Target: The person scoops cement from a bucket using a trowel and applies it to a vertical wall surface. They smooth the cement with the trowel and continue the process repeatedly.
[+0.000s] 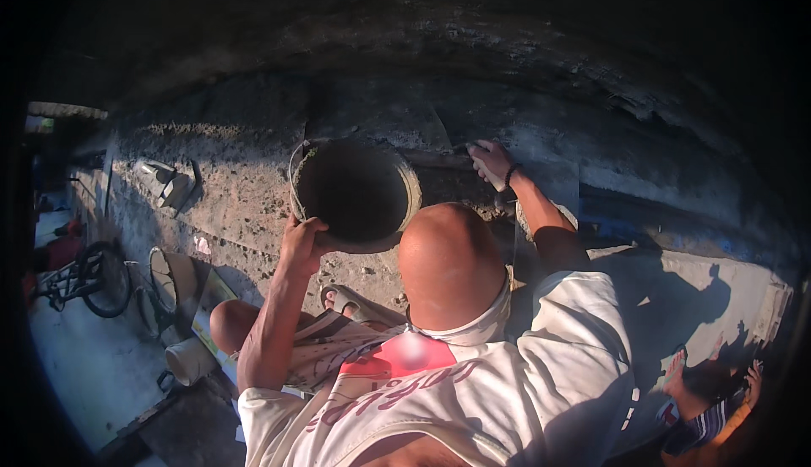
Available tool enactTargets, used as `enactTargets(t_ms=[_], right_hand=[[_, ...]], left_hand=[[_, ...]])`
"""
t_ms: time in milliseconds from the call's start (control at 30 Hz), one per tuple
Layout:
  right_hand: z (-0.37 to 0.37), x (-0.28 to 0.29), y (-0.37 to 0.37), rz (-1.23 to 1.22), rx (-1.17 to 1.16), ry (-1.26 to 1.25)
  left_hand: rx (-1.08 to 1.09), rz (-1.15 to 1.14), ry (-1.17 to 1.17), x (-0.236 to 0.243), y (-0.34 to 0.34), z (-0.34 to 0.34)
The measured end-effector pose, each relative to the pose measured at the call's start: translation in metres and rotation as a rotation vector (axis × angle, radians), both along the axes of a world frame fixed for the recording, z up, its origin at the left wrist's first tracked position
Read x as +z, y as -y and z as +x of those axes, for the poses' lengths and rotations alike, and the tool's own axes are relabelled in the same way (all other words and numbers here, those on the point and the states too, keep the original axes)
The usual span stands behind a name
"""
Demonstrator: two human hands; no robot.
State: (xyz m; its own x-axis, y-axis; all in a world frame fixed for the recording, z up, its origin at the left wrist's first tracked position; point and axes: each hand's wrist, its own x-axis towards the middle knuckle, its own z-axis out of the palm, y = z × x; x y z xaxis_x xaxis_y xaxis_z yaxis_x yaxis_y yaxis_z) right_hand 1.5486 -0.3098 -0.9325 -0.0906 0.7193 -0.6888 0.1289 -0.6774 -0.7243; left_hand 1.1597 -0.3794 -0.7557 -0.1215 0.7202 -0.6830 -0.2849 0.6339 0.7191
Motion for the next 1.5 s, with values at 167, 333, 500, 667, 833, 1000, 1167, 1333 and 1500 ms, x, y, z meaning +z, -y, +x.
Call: enactTargets(t_ms=[167, 333, 500, 667, 833, 1000, 1167, 1333, 1500], right_hand=[[0.077, -0.003, -0.016, 0.201, 0.011, 0.237], [0.026, 0.022, -0.027, 0.232, 0.039, 0.181], [0.003, 0.004, -0.048, 0.188, -0.024, 0.142], [0.071, -0.002, -0.031, 0.18, -0.068, 0.194], [0.066, 0.021, -0.008, 0.24, 0.053, 0.28], [0.076, 0.004, 0.008, 0.626, 0.572, 0.555], [0.082, 0.038, 0.004, 0.566, 0.572, 0.769], [0.071, 0.04, 0.011, 0.55, 0.609, 1.002], [0.072, 0.029, -0.015, 0.481, 0.553, 1.027]], left_hand=[[-0.007, 0.022, 0.037, -0.005, -0.001, -0.001], [0.031, -0.02, -0.057, -0.009, 0.002, -0.003], [0.007, -0.012, -0.023, -0.014, -0.003, -0.003], [0.037, 0.03, -0.023, -0.003, 0.009, -0.01], [0.033, 0.02, -0.056, -0.006, 0.012, -0.012], [0.007, 0.005, -0.049, -0.011, 0.008, -0.011], [-0.009, 0.018, -0.014, -0.01, 0.008, -0.004], [-0.029, 0.028, -0.004, -0.004, 0.0, 0.011], [-0.112, 0.047, 0.03, 0.0, -0.013, 0.021]])
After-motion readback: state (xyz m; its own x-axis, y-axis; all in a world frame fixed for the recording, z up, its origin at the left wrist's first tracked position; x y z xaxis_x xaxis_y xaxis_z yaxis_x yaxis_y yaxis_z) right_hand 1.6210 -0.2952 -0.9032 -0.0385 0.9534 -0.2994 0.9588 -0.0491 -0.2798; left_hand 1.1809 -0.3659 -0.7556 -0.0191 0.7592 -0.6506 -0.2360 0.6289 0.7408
